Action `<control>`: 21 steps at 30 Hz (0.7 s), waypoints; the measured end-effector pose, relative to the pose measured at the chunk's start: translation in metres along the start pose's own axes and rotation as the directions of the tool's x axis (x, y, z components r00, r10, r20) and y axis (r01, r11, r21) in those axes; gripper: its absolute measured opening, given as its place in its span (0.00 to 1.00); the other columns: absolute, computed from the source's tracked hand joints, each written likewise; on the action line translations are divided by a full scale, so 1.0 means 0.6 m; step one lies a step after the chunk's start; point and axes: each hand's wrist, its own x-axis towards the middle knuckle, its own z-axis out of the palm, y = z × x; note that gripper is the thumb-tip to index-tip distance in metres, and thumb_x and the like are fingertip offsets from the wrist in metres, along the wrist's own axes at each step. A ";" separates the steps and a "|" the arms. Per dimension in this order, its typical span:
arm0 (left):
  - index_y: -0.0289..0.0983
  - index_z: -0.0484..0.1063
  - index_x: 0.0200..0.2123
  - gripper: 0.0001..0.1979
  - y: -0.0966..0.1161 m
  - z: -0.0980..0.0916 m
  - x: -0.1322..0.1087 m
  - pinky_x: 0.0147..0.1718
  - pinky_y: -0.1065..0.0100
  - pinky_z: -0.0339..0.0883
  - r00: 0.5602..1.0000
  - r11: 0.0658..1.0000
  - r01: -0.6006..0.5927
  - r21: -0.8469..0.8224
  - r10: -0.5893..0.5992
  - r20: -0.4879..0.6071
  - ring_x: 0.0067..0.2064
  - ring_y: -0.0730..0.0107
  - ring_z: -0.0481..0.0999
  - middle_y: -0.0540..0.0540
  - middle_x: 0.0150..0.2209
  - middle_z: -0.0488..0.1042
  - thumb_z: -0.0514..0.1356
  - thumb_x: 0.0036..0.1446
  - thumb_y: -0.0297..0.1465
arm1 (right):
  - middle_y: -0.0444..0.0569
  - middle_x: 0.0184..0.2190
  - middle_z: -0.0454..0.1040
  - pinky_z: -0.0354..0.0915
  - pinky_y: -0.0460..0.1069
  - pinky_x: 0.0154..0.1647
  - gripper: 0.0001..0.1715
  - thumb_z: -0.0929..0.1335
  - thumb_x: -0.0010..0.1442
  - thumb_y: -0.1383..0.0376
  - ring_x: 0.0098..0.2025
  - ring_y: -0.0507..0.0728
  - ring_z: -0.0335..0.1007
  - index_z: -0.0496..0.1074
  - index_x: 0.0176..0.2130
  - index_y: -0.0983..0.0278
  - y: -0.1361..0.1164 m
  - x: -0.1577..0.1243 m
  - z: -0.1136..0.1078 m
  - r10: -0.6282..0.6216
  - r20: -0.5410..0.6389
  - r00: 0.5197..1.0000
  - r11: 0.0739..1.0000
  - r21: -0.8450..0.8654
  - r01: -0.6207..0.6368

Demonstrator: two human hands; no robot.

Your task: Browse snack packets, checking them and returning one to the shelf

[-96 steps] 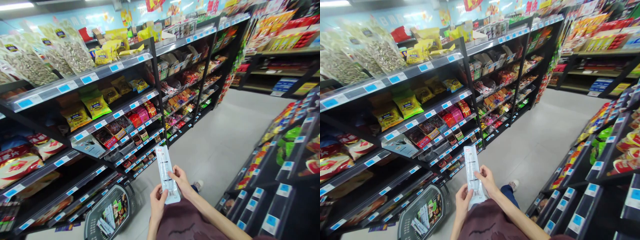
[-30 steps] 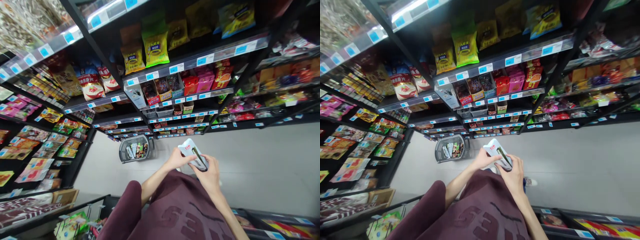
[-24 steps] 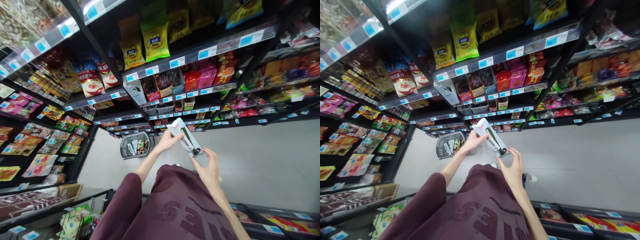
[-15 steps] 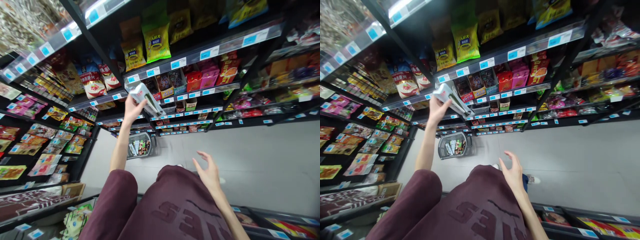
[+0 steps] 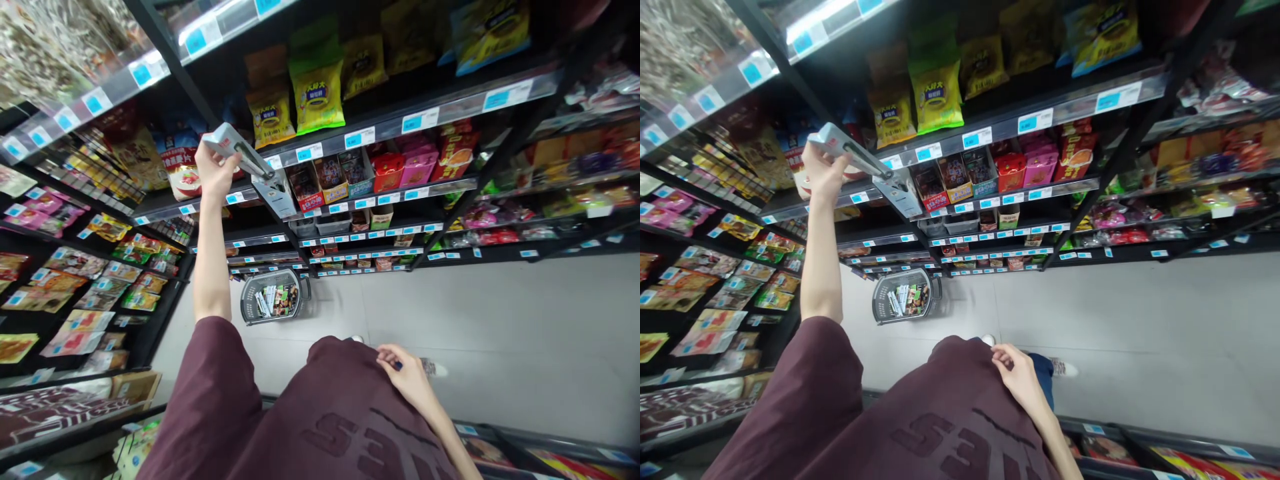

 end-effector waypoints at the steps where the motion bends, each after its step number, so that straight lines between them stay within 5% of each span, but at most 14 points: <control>1: 0.34 0.57 0.44 0.30 0.000 0.001 0.005 0.48 0.60 0.68 1.000 1.000 -0.002 -0.005 0.002 -0.001 0.46 0.79 0.73 0.48 0.41 0.72 0.58 0.53 0.54 | 0.48 0.31 0.74 0.67 0.49 0.36 0.10 0.64 0.56 0.65 0.31 0.54 0.70 0.72 0.38 0.63 0.001 0.001 0.001 0.001 0.022 1.000 1.000 0.008 -0.001; 10: 0.39 0.63 0.39 0.25 -0.008 0.016 0.030 0.43 0.57 0.73 0.995 0.993 0.068 -0.092 -0.074 -0.060 0.45 0.61 0.76 0.47 0.38 0.73 0.67 0.46 0.46 | 0.47 0.31 0.74 0.66 0.48 0.36 0.12 0.63 0.54 0.67 0.32 0.54 0.70 0.72 0.39 0.63 0.005 0.000 0.009 0.001 0.115 0.993 1.000 0.013 -0.003; 21: 0.40 0.64 0.42 0.22 -0.010 0.000 0.042 0.45 0.53 0.73 0.996 0.992 0.062 -0.107 -0.067 -0.053 0.46 0.56 0.76 0.45 0.39 0.73 0.67 0.47 0.40 | 0.48 0.31 0.75 0.67 0.50 0.37 0.12 0.65 0.53 0.66 0.32 0.55 0.71 0.73 0.39 0.63 -0.005 0.014 0.000 0.018 0.097 0.995 1.000 0.021 -0.020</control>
